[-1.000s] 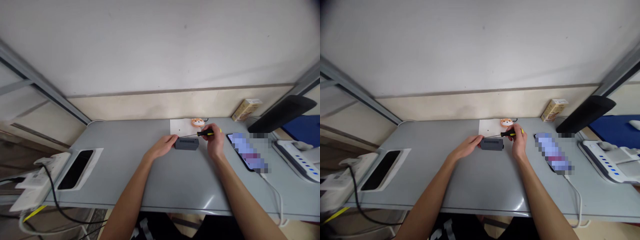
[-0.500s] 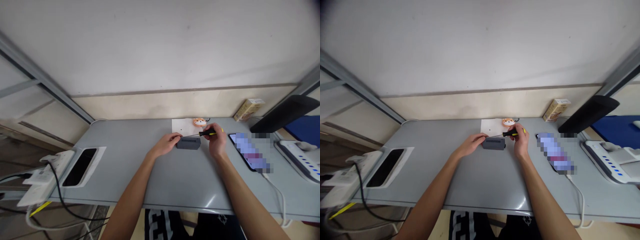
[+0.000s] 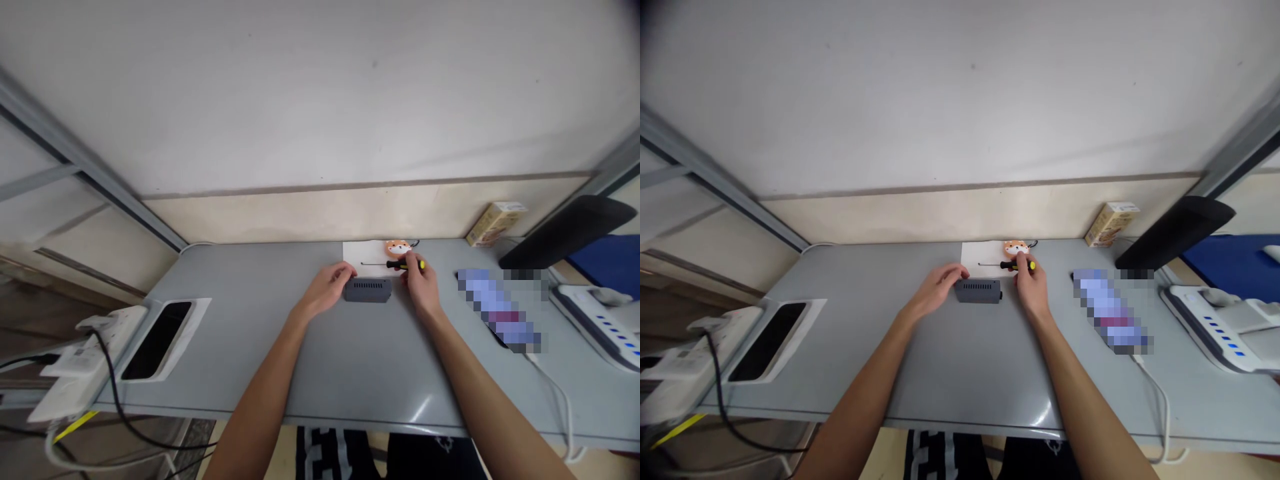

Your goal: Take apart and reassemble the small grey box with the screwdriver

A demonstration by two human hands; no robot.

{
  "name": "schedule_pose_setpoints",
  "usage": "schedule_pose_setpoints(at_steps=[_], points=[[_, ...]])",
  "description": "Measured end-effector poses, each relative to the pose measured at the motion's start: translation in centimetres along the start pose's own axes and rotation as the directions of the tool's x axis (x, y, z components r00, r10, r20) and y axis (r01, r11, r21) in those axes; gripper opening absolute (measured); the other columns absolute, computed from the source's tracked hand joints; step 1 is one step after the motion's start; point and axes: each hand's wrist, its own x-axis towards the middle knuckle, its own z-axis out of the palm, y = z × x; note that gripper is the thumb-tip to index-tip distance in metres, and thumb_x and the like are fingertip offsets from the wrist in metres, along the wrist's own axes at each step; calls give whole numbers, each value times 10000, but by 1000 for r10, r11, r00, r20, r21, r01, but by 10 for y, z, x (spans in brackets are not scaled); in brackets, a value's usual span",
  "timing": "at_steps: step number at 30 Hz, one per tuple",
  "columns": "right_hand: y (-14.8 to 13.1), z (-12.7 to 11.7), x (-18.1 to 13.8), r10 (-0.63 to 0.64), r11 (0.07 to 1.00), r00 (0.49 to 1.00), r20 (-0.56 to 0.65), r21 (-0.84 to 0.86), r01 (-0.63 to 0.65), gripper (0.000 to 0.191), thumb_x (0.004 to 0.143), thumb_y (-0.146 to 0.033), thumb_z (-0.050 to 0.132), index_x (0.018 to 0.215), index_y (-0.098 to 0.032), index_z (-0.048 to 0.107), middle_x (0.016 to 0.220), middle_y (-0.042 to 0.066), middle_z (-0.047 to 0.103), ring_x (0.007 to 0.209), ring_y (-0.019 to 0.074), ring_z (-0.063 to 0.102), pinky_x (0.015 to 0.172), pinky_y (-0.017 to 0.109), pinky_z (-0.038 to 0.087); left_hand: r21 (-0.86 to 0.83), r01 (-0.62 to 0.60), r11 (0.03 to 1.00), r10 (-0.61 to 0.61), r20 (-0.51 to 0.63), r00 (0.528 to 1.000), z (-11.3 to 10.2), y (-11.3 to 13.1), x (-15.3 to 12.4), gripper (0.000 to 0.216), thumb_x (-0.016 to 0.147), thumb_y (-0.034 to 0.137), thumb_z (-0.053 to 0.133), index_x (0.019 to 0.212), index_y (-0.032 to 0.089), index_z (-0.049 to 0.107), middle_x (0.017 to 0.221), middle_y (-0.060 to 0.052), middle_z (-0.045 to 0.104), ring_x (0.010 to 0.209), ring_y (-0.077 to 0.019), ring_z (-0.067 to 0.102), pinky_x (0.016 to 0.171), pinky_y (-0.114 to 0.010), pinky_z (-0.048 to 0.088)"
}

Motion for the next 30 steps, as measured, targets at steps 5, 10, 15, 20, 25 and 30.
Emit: schedule_pose_setpoints(at_steps=[5,10,15,20,25,30], points=[[-3,0,-1,-13,1000,1000,-1,-10,13,479,878,-660,601,914,-196,714,801,2,711,531,93,502,500,228,380,234,-207,950,252,-183,950,8,11,-5,307,1056,357,377,1041,222,652,1085,-46,696,1034,-206,620,968,-367,435],[-10,-6,3,22,990,998,-67,143,-12,448,864,-633,621,854,-190,693,703,-10,668,488,82,472,464,226,360,369,-426,826,478,-60,876,23,13,-7,224,1020,333,504,1156,228,648,1155,-66,697,1097,-228,624,1021,-415,427],[-15,-15,10,55,956,990,-132,292,-15,363,836,-535,653,789,-176,655,603,-22,600,436,84,458,423,236,334,404,-460,791,507,-12,862,32,8,-4,241,1015,349,536,1198,236,644,1131,-62,719,1052,-232,643,1001,-429,446],[-18,-23,14,66,894,973,-220,446,40,225,774,-377,635,667,-183,591,598,-36,552,386,81,413,361,249,285,416,-463,783,517,-21,856,33,4,-3,240,1011,353,542,1190,232,647,1089,-58,727,1027,-228,646,983,-420,453],[-19,-28,15,39,865,975,-221,497,78,191,731,-325,633,625,-192,548,624,-27,536,434,87,410,343,231,250,420,-460,783,515,-21,857,33,6,-4,239,1011,342,536,1192,233,648,1088,-59,728,1020,-231,651,981,-421,451],[-19,-29,14,16,862,986,-165,502,70,208,729,-333,624,603,-191,539,626,-15,508,472,94,394,352,223,233,423,-472,773,532,-26,847,33,8,-5,259,1008,325,539,1233,235,629,1135,-63,720,1054,-231,646,996,-419,444]])
